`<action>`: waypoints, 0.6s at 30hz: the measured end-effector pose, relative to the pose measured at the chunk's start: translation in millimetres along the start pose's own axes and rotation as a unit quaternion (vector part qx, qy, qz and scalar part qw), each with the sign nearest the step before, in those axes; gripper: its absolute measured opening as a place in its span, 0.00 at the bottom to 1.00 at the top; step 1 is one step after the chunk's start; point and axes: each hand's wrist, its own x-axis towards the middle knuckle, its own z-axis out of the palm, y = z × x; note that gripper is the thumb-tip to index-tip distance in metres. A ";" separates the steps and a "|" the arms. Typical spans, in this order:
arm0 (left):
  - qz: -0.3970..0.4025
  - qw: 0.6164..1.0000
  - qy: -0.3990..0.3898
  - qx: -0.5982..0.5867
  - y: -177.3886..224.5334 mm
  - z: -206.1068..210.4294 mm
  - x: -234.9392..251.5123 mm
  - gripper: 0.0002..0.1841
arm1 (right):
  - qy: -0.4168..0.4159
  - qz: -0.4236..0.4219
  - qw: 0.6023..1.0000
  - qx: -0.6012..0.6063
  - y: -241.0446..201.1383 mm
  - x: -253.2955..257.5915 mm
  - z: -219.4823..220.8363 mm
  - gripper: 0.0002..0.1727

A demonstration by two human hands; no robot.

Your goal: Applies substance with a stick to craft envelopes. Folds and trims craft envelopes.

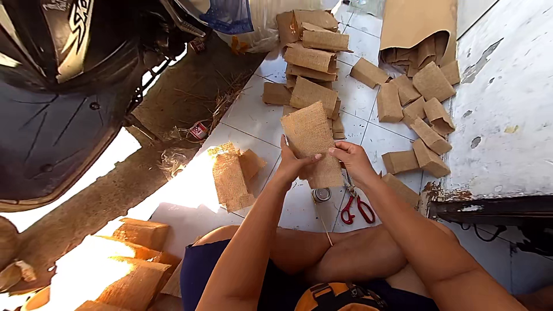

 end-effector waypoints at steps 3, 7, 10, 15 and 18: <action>0.035 0.994 -0.028 -0.098 9.8 21.7 -14.8 0.65 | -0.050 0.025 0.988 0.141 -10.1 -31.4 -26.1 0.13; 0.068 0.994 -0.052 -0.067 28.6 28.8 -49.4 0.62 | -0.116 0.051 0.959 0.255 -5.1 -60.4 -39.6 0.27; 0.096 0.991 -0.080 -0.048 33.3 29.2 -66.6 0.62 | -0.145 0.083 0.932 0.322 -2.2 -75.2 -36.7 0.30; 0.112 0.985 -0.114 -0.057 26.0 18.3 -84.6 0.61 | -0.168 0.054 0.938 0.299 -9.2 -91.5 -26.4 0.22; 0.111 0.983 -0.117 -0.093 13.7 18.9 -81.2 0.59 | -0.126 0.018 0.962 0.242 -11.1 -99.7 -18.1 0.15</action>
